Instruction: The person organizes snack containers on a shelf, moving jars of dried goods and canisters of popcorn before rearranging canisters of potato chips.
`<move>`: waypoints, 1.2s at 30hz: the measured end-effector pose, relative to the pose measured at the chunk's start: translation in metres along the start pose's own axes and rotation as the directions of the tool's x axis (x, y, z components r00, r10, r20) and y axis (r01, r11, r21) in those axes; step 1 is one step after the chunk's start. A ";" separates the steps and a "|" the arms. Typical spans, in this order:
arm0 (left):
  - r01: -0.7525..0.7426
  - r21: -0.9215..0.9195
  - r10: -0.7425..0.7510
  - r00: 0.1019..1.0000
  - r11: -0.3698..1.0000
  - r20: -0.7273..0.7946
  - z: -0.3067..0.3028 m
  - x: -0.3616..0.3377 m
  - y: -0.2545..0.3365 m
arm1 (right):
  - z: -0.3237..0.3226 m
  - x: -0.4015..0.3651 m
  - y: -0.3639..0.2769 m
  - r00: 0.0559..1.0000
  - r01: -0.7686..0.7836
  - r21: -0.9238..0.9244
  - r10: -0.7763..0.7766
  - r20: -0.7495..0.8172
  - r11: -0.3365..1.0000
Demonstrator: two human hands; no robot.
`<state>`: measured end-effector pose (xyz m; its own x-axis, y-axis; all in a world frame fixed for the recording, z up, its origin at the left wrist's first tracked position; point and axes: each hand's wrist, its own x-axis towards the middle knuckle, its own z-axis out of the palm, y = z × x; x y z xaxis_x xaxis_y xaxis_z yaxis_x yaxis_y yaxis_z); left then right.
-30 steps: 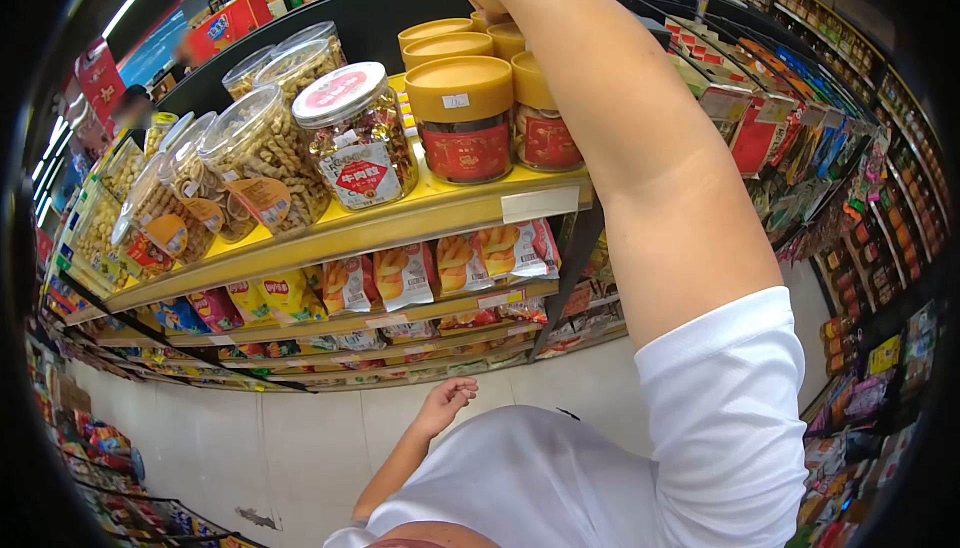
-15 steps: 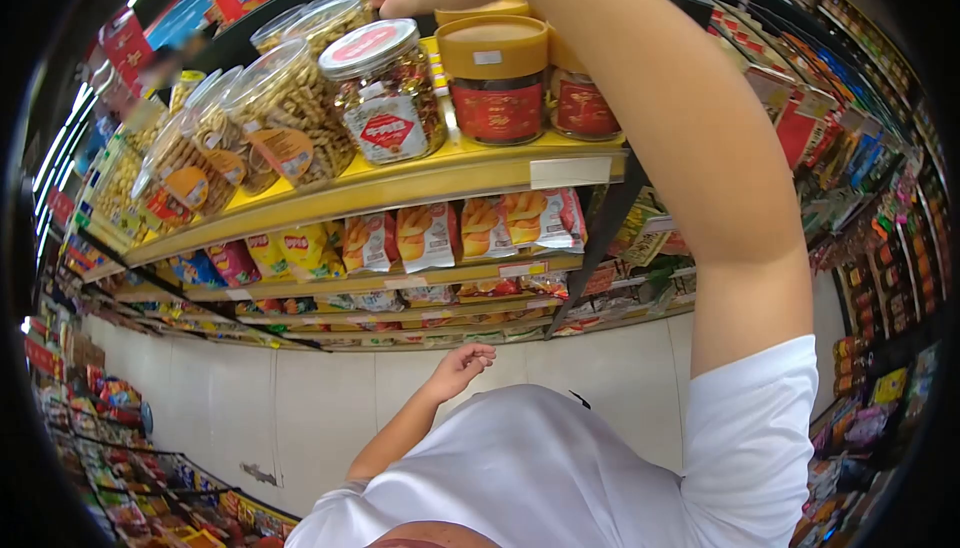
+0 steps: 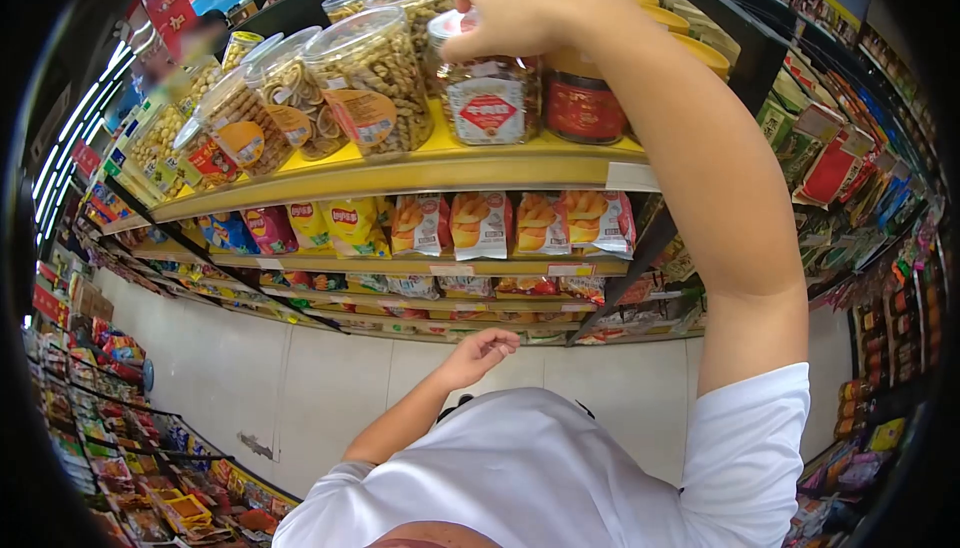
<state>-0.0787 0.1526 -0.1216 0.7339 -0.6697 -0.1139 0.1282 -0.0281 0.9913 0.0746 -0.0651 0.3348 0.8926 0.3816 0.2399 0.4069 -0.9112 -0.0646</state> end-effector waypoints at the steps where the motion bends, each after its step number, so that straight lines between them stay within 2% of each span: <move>1: 0.004 0.009 -0.004 1.000 1.000 0.021 -0.005 -0.004 -0.001 | -0.002 0.000 0.000 1.000 0.019 -0.039 -0.020 -0.014 0.999; 4: 0.009 0.007 -0.010 0.998 1.000 0.064 -0.031 -0.010 -0.017 | -0.002 -0.001 -0.005 0.999 -0.037 -0.042 0.036 -0.009 0.998; 5: 0.007 0.044 -0.010 0.998 0.999 0.069 -0.042 -0.015 -0.015 | -0.009 -0.004 -0.014 0.993 -0.103 -0.036 0.105 0.059 0.994; 8: -0.027 0.107 0.018 0.996 0.994 0.085 -0.078 -0.030 -0.008 | -0.018 0.003 -0.011 0.997 -0.070 -0.045 0.071 0.002 0.997; 10: -0.003 0.099 -0.006 0.996 0.995 0.086 -0.102 -0.039 -0.003 | -0.023 0.013 -0.012 0.970 0.129 0.023 -0.122 -0.210 0.991; 12: 0.017 0.062 -0.022 0.997 0.998 0.080 -0.120 -0.046 -0.005 | -0.022 0.024 -0.032 0.942 0.244 0.098 -0.212 -0.261 0.965; 15: 0.025 0.054 -0.031 0.993 0.998 0.110 -0.140 -0.053 -0.013 | -0.011 0.035 -0.077 0.939 0.311 0.116 -0.286 -0.192 0.943; 19: 0.029 0.066 -0.040 0.987 0.997 0.158 -0.158 -0.067 -0.010 | 0.008 0.049 -0.106 0.978 0.132 -0.013 -0.132 -0.164 0.991; 22: 0.033 0.087 -0.047 0.985 0.996 0.164 -0.173 -0.073 -0.013 | 0.013 0.057 -0.107 0.992 0.064 -0.074 -0.071 -0.104 0.995; 26: 0.030 0.077 -0.043 0.985 0.997 0.166 -0.182 -0.080 -0.022 | 0.011 0.052 -0.110 0.995 0.027 -0.009 -0.028 -0.093 1.000; 28: 0.026 0.072 -0.039 0.984 0.997 0.175 -0.185 -0.083 -0.026 | 0.012 0.051 -0.112 0.995 -0.009 -0.036 0.006 -0.095 0.999; 36: 0.011 0.074 -0.027 0.974 0.997 0.223 -0.193 -0.084 -0.033 | 0.025 0.053 -0.145 0.952 -0.211 -0.046 0.195 -0.235 0.976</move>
<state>-0.0161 0.3532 -0.1569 0.5629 -0.8173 -0.1230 0.0866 -0.0897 0.9922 0.0675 0.0909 0.3330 0.8838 0.1495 0.4434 0.2002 -0.9773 -0.0694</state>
